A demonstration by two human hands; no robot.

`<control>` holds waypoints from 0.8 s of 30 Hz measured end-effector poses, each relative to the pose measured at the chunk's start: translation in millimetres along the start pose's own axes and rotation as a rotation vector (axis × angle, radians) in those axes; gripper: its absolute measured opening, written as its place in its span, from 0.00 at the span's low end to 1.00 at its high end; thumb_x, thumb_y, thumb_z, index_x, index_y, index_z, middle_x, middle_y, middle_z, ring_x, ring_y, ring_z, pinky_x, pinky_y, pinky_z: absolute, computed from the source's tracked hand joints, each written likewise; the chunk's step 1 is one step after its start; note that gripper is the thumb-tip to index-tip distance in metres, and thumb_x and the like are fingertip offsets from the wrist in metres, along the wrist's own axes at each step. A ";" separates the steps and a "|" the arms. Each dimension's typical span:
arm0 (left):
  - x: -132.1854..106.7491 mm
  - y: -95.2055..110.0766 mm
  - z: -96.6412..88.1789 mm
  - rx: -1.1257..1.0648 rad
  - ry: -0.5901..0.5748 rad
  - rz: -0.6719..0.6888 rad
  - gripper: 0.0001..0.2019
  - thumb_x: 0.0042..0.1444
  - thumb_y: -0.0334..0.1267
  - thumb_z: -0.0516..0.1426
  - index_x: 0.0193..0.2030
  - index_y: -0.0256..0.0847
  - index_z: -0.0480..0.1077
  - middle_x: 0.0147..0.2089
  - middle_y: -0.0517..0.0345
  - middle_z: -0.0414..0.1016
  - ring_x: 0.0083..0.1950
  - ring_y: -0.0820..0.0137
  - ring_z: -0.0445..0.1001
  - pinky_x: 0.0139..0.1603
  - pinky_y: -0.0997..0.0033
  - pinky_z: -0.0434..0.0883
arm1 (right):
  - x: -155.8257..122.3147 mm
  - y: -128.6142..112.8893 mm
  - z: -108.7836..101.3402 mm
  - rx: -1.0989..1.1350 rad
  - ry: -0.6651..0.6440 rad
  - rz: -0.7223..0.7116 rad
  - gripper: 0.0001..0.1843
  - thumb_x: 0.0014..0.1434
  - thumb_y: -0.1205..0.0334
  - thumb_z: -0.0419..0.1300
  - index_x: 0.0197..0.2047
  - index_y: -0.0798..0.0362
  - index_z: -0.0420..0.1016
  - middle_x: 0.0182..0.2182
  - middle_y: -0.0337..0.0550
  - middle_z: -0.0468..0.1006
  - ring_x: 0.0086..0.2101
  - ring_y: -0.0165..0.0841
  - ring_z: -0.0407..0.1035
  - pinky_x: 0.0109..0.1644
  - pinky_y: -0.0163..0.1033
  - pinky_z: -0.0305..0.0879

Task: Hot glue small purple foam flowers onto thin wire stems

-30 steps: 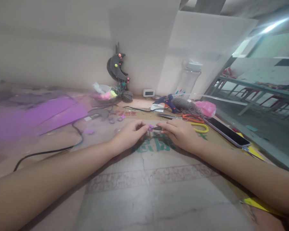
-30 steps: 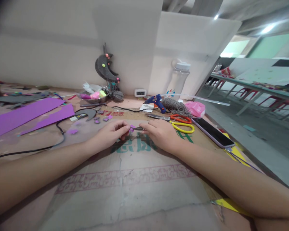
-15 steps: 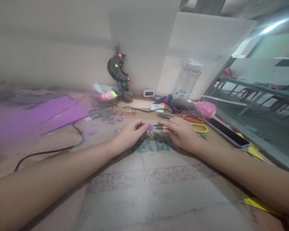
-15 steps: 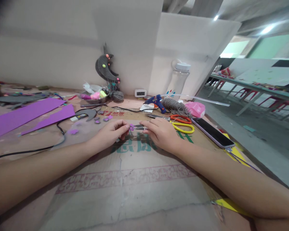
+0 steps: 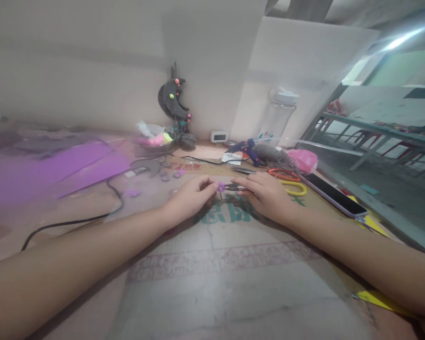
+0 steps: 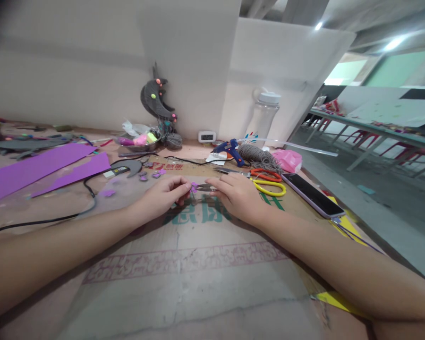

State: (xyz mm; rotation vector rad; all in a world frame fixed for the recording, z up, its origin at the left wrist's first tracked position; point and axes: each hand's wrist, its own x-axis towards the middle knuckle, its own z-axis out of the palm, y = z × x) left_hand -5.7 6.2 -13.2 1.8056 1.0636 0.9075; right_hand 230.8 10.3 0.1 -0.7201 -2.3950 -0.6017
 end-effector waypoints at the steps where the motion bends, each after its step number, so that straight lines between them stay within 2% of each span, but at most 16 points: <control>1: 0.0 -0.1 -0.1 -0.001 -0.002 -0.001 0.16 0.63 0.48 0.51 0.29 0.40 0.65 0.24 0.63 0.67 0.25 0.73 0.66 0.27 0.74 0.62 | -0.1 0.1 0.2 -0.003 -0.003 -0.001 0.14 0.68 0.63 0.53 0.50 0.59 0.76 0.28 0.45 0.74 0.31 0.36 0.65 0.35 0.40 0.58; 19: -1.5 4.2 0.8 -0.010 -0.012 -0.004 0.15 0.62 0.47 0.52 0.28 0.40 0.64 0.23 0.64 0.65 0.24 0.75 0.64 0.25 0.75 0.61 | 1.1 -1.8 -0.6 -0.003 -0.009 -0.033 0.12 0.67 0.64 0.55 0.49 0.58 0.76 0.29 0.43 0.76 0.30 0.35 0.64 0.35 0.40 0.57; 24: -2.2 5.4 0.7 -0.002 -0.008 -0.006 0.15 0.62 0.47 0.52 0.28 0.40 0.64 0.23 0.64 0.65 0.24 0.75 0.63 0.25 0.75 0.60 | 1.7 -1.9 -2.1 0.009 -0.014 -0.043 0.12 0.68 0.64 0.53 0.47 0.57 0.77 0.28 0.43 0.76 0.29 0.34 0.65 0.34 0.40 0.57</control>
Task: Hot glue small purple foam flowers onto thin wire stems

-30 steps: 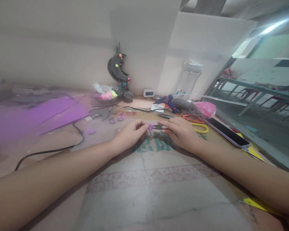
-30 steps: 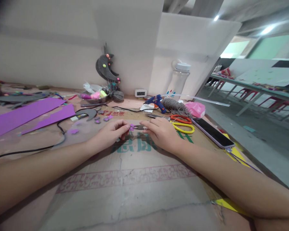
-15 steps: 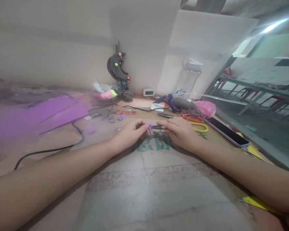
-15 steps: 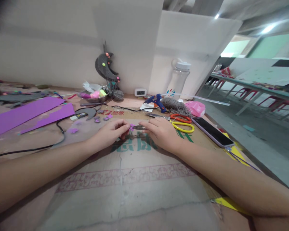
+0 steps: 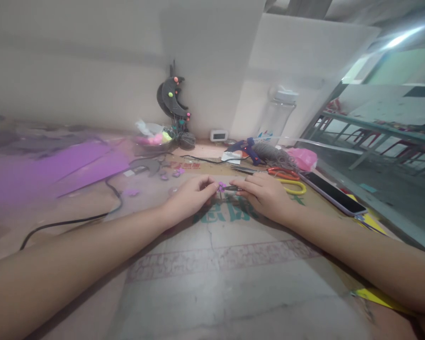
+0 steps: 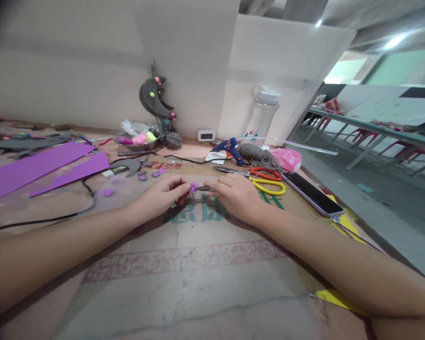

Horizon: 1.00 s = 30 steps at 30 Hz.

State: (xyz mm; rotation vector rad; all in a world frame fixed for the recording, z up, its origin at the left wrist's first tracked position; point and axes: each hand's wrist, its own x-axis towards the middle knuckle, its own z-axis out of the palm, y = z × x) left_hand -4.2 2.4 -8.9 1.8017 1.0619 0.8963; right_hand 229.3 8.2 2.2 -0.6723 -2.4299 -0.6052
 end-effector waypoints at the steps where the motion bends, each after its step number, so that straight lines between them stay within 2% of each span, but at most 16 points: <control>1: -0.1 -0.1 0.0 0.001 0.005 0.006 0.15 0.62 0.47 0.52 0.28 0.40 0.64 0.23 0.64 0.65 0.24 0.75 0.63 0.25 0.75 0.60 | -0.2 -0.3 -0.6 0.002 0.000 0.002 0.12 0.68 0.64 0.53 0.48 0.57 0.77 0.28 0.44 0.76 0.29 0.34 0.65 0.34 0.40 0.57; 6: -0.2 -1.0 0.4 -0.041 0.002 -0.004 0.15 0.62 0.48 0.52 0.29 0.41 0.64 0.23 0.64 0.65 0.23 0.75 0.63 0.23 0.75 0.59 | -1.8 -2.2 -2.5 0.016 0.019 0.060 0.15 0.69 0.62 0.52 0.52 0.58 0.75 0.30 0.47 0.76 0.32 0.36 0.67 0.35 0.40 0.60; 30: 1.4 -4.0 -0.3 -0.015 0.002 -0.004 0.15 0.62 0.48 0.52 0.29 0.41 0.65 0.24 0.63 0.66 0.25 0.73 0.65 0.26 0.74 0.62 | 0.5 -1.3 -0.7 0.003 -0.038 0.018 0.13 0.69 0.63 0.53 0.48 0.56 0.76 0.29 0.44 0.77 0.30 0.34 0.67 0.34 0.40 0.58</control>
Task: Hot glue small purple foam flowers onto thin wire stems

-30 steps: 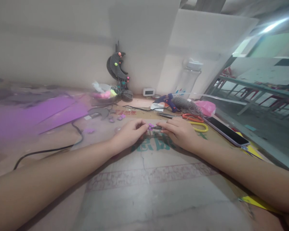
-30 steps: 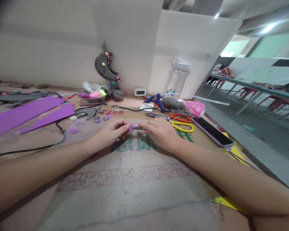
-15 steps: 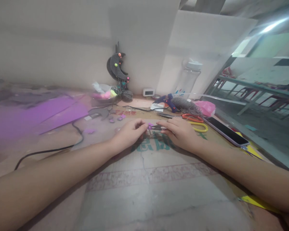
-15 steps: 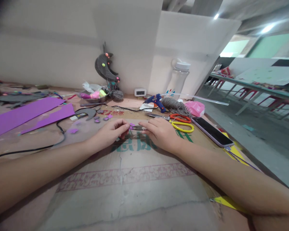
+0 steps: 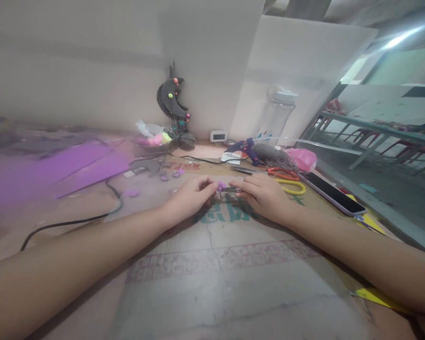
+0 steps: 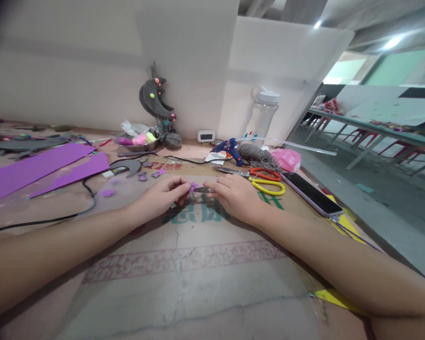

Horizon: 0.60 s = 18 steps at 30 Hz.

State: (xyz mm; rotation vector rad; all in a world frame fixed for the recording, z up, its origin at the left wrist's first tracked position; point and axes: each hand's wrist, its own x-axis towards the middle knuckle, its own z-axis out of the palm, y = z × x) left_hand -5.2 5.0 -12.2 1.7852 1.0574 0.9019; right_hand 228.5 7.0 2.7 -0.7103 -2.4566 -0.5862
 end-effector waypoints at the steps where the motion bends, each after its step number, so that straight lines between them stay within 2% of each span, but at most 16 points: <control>1: 0.1 -0.5 0.3 -0.009 0.002 -0.001 0.15 0.62 0.48 0.52 0.29 0.41 0.64 0.24 0.63 0.66 0.25 0.74 0.65 0.26 0.74 0.62 | 0.0 -0.2 0.1 0.006 -0.007 0.005 0.13 0.69 0.63 0.53 0.48 0.56 0.77 0.28 0.44 0.78 0.30 0.34 0.68 0.34 0.40 0.58; 4: 0.3 -1.3 1.2 -0.041 -0.001 -0.011 0.14 0.61 0.48 0.52 0.30 0.41 0.64 0.24 0.64 0.65 0.24 0.74 0.64 0.24 0.75 0.61 | -1.2 -0.4 0.8 0.034 -0.022 0.026 0.13 0.68 0.63 0.53 0.47 0.56 0.77 0.29 0.45 0.78 0.30 0.34 0.68 0.34 0.39 0.59; 10: -0.9 2.4 0.2 -0.034 0.004 -0.026 0.15 0.62 0.49 0.52 0.29 0.41 0.64 0.23 0.64 0.65 0.23 0.75 0.63 0.23 0.76 0.59 | -3.0 0.3 -0.1 0.057 0.028 0.092 0.16 0.69 0.61 0.51 0.51 0.57 0.75 0.31 0.48 0.78 0.32 0.36 0.68 0.36 0.39 0.61; 18: -0.2 2.2 0.3 -0.012 0.035 0.006 0.15 0.62 0.47 0.52 0.28 0.41 0.64 0.23 0.64 0.65 0.25 0.74 0.65 0.26 0.74 0.61 | -1.9 0.0 -0.4 0.026 -0.001 0.068 0.15 0.69 0.61 0.51 0.50 0.57 0.76 0.29 0.47 0.76 0.31 0.36 0.67 0.34 0.40 0.59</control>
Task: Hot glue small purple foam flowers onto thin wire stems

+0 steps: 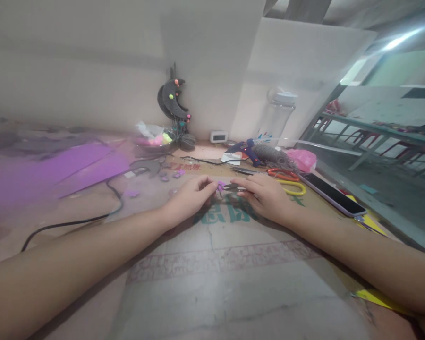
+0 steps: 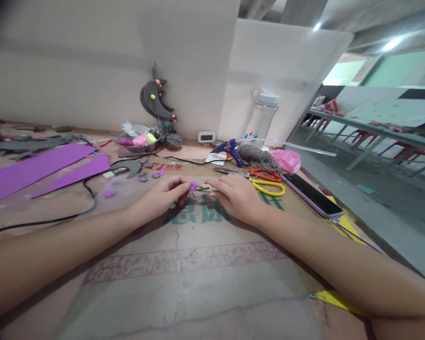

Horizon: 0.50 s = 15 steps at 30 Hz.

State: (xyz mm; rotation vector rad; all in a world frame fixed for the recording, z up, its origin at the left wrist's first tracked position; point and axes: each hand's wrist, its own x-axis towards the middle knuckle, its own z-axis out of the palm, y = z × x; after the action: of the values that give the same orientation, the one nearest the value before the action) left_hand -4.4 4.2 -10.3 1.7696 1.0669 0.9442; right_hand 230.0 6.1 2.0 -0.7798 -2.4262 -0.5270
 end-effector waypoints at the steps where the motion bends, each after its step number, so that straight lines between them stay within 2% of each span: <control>1: 0.1 -0.4 0.0 0.005 0.001 0.006 0.15 0.62 0.47 0.52 0.28 0.40 0.64 0.24 0.64 0.65 0.25 0.73 0.66 0.27 0.74 0.61 | 0.0 0.1 0.3 -0.004 0.001 0.000 0.15 0.69 0.61 0.51 0.50 0.57 0.76 0.29 0.47 0.76 0.31 0.36 0.67 0.35 0.40 0.59; 15: 1.5 -5.1 -0.5 -0.009 -0.068 -0.011 0.15 0.62 0.48 0.52 0.30 0.41 0.64 0.25 0.64 0.66 0.25 0.74 0.64 0.26 0.74 0.62 | -0.1 2.5 2.8 -0.004 0.023 -0.049 0.13 0.69 0.62 0.53 0.49 0.57 0.76 0.31 0.45 0.78 0.32 0.35 0.69 0.35 0.40 0.58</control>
State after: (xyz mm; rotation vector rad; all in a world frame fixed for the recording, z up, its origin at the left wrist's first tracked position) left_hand -5.7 7.1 -14.5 1.7741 1.0270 0.8742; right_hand 230.6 9.3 0.2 -0.7133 -2.4291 -0.5572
